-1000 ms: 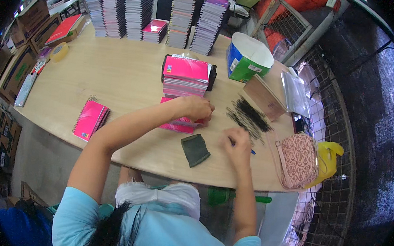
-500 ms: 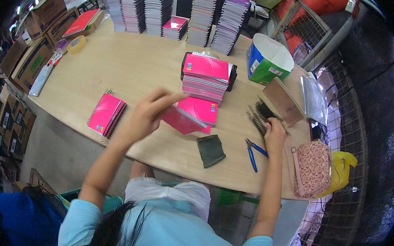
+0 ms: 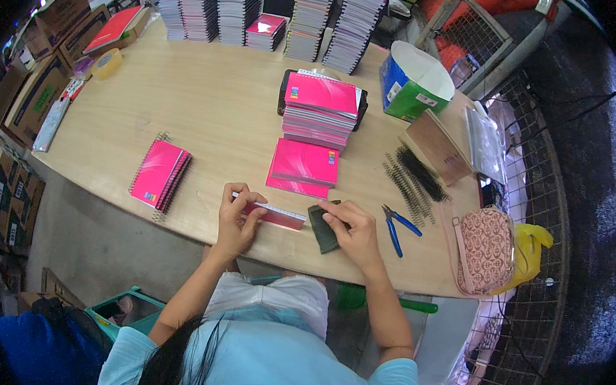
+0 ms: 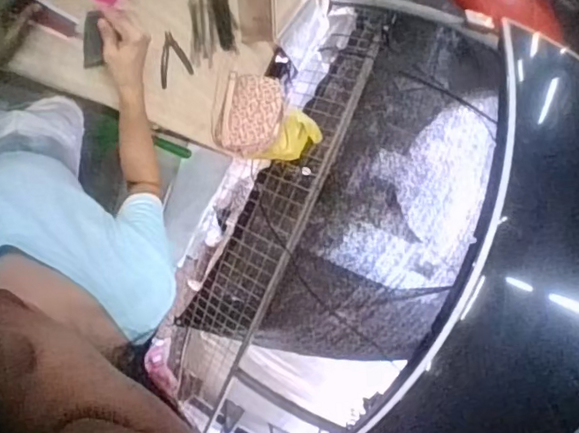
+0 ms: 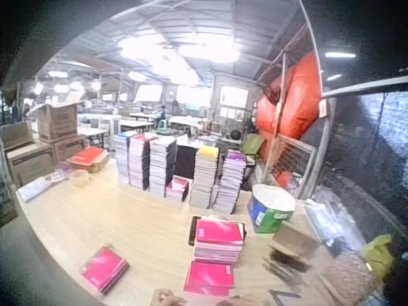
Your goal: The person binds notebooks by threading a spiral wire through the pre-punched holes of a notebook, then uses a blue tool to crimp the ends of the wire.
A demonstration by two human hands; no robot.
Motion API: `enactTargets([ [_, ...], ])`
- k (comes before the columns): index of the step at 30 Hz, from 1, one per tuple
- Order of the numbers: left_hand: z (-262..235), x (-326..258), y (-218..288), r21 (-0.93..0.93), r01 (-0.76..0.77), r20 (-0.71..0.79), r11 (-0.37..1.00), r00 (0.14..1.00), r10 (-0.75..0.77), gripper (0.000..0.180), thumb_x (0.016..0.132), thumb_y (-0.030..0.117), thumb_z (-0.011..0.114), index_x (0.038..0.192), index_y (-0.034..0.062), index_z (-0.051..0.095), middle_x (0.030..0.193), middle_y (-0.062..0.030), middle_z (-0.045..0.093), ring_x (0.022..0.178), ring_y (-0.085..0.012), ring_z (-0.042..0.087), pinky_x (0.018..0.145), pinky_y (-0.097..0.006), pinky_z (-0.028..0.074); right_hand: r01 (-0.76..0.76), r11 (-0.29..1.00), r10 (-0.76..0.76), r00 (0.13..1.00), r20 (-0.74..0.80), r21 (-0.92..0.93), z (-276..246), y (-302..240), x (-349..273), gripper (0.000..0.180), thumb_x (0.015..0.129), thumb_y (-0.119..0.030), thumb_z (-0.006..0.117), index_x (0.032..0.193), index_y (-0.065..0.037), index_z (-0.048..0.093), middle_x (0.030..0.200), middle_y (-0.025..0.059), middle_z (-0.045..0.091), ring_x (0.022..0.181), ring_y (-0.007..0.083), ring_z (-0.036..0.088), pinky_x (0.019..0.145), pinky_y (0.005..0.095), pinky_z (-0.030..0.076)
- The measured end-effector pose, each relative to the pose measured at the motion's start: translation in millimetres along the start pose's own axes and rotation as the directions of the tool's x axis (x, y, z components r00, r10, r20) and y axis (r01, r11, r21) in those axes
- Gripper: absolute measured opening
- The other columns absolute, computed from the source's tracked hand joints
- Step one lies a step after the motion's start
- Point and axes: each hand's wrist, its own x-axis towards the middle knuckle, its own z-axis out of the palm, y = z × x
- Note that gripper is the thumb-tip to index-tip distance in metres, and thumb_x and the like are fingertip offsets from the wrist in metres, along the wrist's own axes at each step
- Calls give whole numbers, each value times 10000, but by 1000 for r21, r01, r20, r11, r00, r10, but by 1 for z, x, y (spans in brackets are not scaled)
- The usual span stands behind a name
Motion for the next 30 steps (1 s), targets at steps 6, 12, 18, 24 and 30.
enactTargets([
  [6,-1,-3,3,-16,-13,-6,1000,1000,13,194,787,-3,756,969,13,691,1003,-124,553,928,-266,542,806,-360,485,16,999,-20,995,95,47,3,6,0,238,839,27,693,1054,-35,772,937,125,732,823,218,697,741,305,531],
  [12,-1,-4,2,-27,3,-1,1000,1000,-3,181,777,16,756,948,45,703,996,-94,480,923,-228,527,784,-324,479,58,997,-59,998,23,46,9,0,0,213,829,30,694,1019,-26,772,950,126,731,873,223,696,770,310,538],
  [18,0,-4,1,-4,-6,-21,1000,1000,5,190,775,15,760,956,42,710,1010,-108,486,928,-247,531,803,-349,478,71,994,-85,979,187,82,3,2,-1,214,817,14,709,1026,-11,750,950,123,708,856,230,674,746,319,525],
  [24,5,-9,4,-47,45,-31,998,998,-47,191,769,1,763,951,36,718,1023,-117,488,933,-264,525,823,-363,475,116,987,-90,970,224,-108,5,-12,-2,275,817,-25,732,1090,-7,706,891,125,671,795,257,647,684,341,507],
  [30,5,-8,5,-57,32,-18,998,999,-33,204,765,-15,758,956,39,715,1024,-116,484,931,-259,520,811,-355,476,149,969,-118,979,166,-195,10,-17,-8,288,849,-114,726,1125,-51,676,904,133,652,822,289,668,685,381,524],
])
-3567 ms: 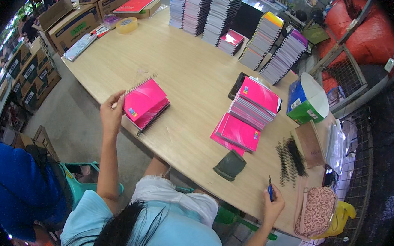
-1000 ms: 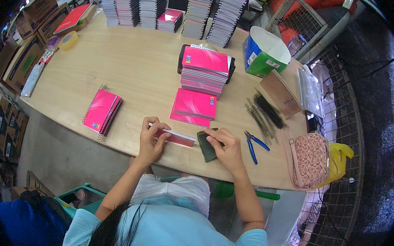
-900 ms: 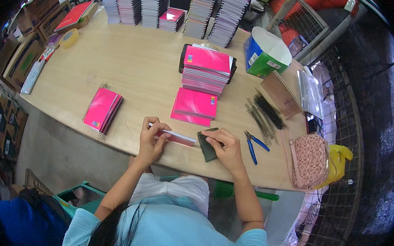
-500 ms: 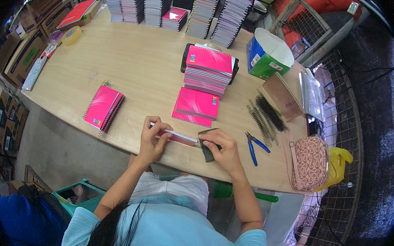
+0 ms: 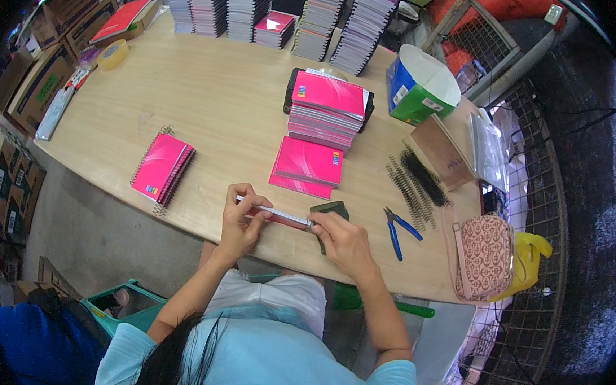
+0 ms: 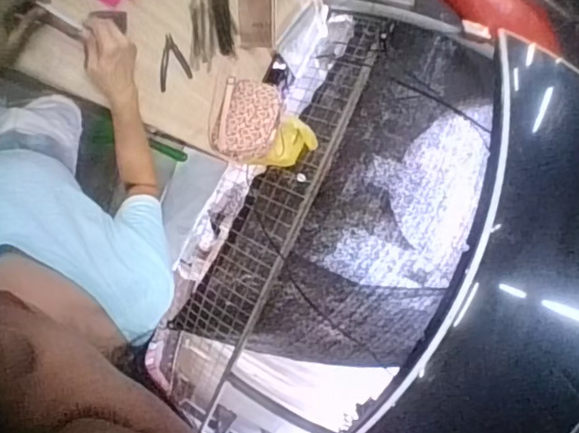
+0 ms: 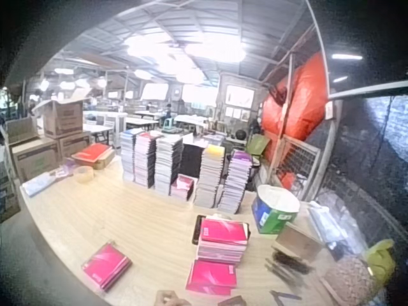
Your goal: The person binds notebooks by threading a spiral wire through the pre-punched holes of a notebook, then uses a blue tool to crimp the ends of the wire.
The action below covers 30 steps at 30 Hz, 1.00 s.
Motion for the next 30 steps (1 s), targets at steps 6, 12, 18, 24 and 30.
enactTargets([
  [6,2,-3,-4,-35,4,12,999,1000,-4,197,765,-13,758,948,43,711,1027,-115,482,929,-253,520,820,-356,473,-51,993,51,999,-2,-109,7,-10,1,258,865,-204,729,1083,-76,678,962,96,663,878,292,675,696,398,536],
  [12,3,-3,-5,-33,-23,18,999,1000,24,195,768,-6,758,950,43,707,1027,-117,479,927,-256,522,824,-357,470,33,981,-51,994,-92,-189,12,-12,1,226,854,-207,733,1047,-94,703,979,83,670,950,291,648,762,394,531],
  [18,-1,-2,-1,-37,-12,77,999,997,15,181,782,-24,732,951,33,699,1053,-116,457,956,-243,533,808,-334,512,33,988,-25,998,57,-151,1,5,-2,327,836,-165,740,1158,-116,715,1167,103,663,1128,324,593,934,419,501],
  [24,-24,6,-3,-43,-30,178,999,983,37,281,717,66,823,960,53,681,1061,-137,457,993,-284,519,843,-366,480,264,932,-142,895,422,-247,-55,33,13,487,769,-187,790,1244,-124,705,1425,165,511,1238,391,520,1058,471,435],
  [30,-9,7,0,1,-58,166,998,984,57,445,645,155,905,957,36,610,1040,-134,448,1012,-304,500,845,-373,476,-138,955,-6,876,482,262,-55,65,7,472,807,-310,765,1207,-63,724,1337,203,543,1216,342,539,1058,453,417],
])
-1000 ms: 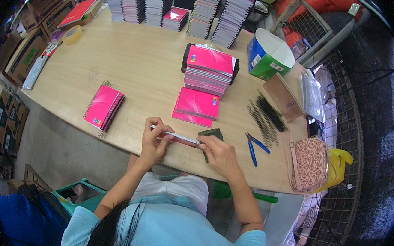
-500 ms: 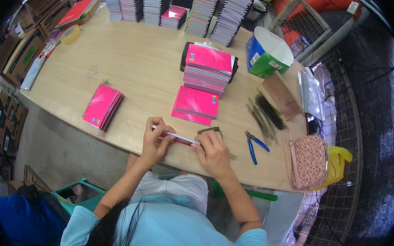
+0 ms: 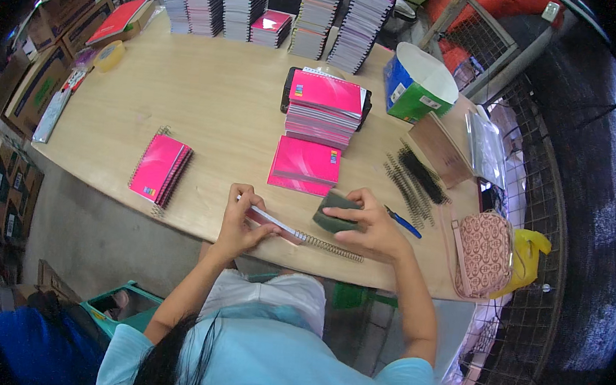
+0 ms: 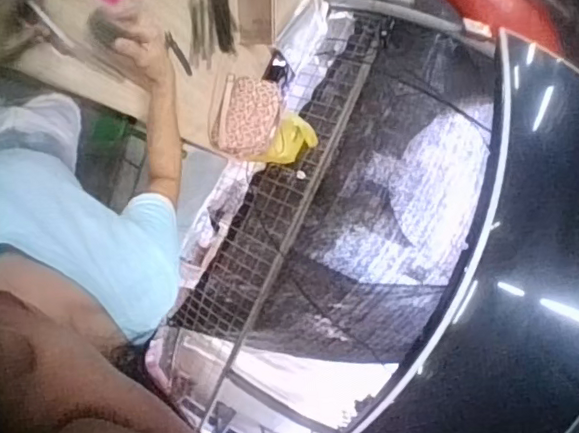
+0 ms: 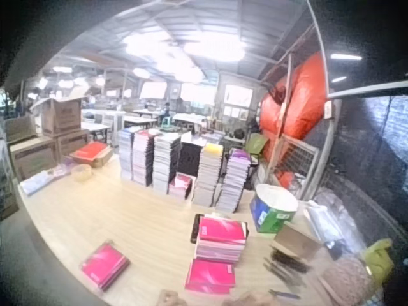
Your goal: The person binds notebooks by threading a spiral wire through the pre-punched holes of a notebook, then uses a blue tool to crimp the ends of the wire.
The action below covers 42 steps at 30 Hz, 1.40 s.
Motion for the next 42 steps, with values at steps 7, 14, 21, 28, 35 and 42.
enactTargets([
  [7,10,2,-10,32,-21,30,999,999,20,456,641,152,921,931,38,589,1004,-117,447,958,-288,509,789,-369,483,24,932,11,996,-94,360,8,1,0,609,848,-455,694,1176,58,702,1162,119,594,1095,243,548,972,358,425],
  [14,20,0,-2,-22,-52,65,998,996,53,468,638,148,927,940,44,585,996,-107,457,920,-269,525,750,-354,493,-98,584,52,995,84,806,27,-11,-1,449,883,-379,718,1209,-72,730,1056,114,586,992,210,571,866,332,468],
  [21,23,0,3,-89,-5,80,996,997,12,490,655,166,928,976,54,575,998,-108,476,925,-273,536,770,-364,484,-88,996,88,996,-28,3,27,-16,1,460,843,-373,722,1232,-128,738,1066,108,563,1014,254,568,932,343,448],
  [28,25,-1,6,-151,-9,96,988,995,24,476,669,118,910,978,49,554,999,-118,483,921,-286,533,766,-357,474,-95,939,132,987,-93,331,33,-22,6,445,874,-366,731,1220,-85,733,1050,111,578,996,229,582,893,353,467],
  [35,24,-1,7,-154,-33,122,988,991,52,497,682,107,899,1013,42,534,998,-118,473,926,-282,537,785,-359,470,-219,969,199,965,-170,-113,39,-26,10,511,885,-418,684,1218,-32,721,1084,107,590,1027,227,573,917,346,448],
  [42,17,-7,-3,-359,164,122,919,984,-128,409,815,45,784,1140,23,538,1081,-99,525,1024,-217,564,893,-333,480,-318,948,302,920,-250,-27,38,-35,18,620,913,-510,634,1177,46,709,1135,139,595,1085,251,565,971,358,430],
])
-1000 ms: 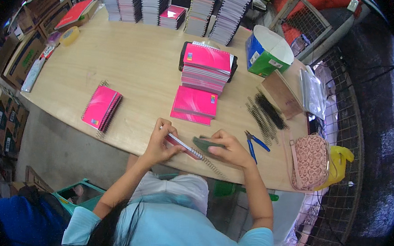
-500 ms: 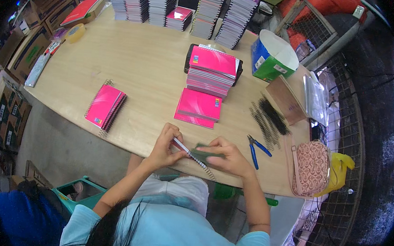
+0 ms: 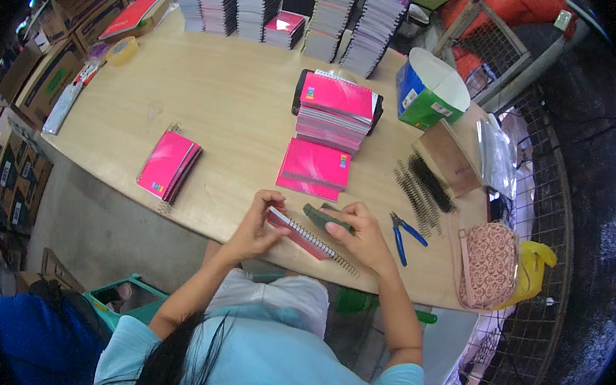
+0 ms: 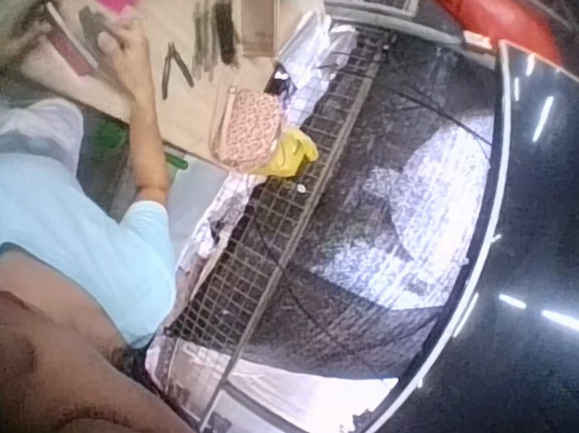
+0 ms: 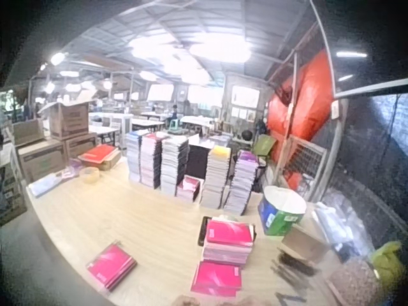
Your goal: The person binds notebooks by threading a spiral wire through the pre-punched holes of a notebook, then uses a blue tool to crimp the ends of the wire.
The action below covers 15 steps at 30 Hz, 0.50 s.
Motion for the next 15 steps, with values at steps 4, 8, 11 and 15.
enactTargets([
  [4,-22,1,-17,-186,99,104,978,991,-80,249,903,-36,655,1142,2,597,1085,-62,594,1068,-153,593,959,-311,493,221,948,-239,970,52,229,13,14,4,466,905,-404,690,1191,-39,730,1033,132,590,975,242,589,890,329,468],
  [8,-23,1,-20,-204,150,162,967,980,-118,246,895,-54,673,1124,4,605,1035,-56,618,990,-151,635,903,-310,546,146,888,-196,978,70,437,19,21,8,419,898,-359,718,1167,-39,739,982,136,604,946,240,601,857,330,481],
  [11,-17,2,-17,-336,186,108,923,981,-158,295,869,-54,713,1134,5,596,996,-59,630,969,-145,642,894,-297,552,246,935,-274,958,81,256,18,9,8,429,922,-365,686,1174,-21,728,976,114,597,944,217,593,848,326,474],
  [15,-14,4,-11,-391,225,108,893,974,-198,381,845,-62,735,1176,10,561,984,-67,637,938,-128,643,873,-281,559,167,826,-168,985,-48,539,27,20,7,438,943,-365,657,1214,-25,714,987,96,592,932,200,584,842,313,465],
])
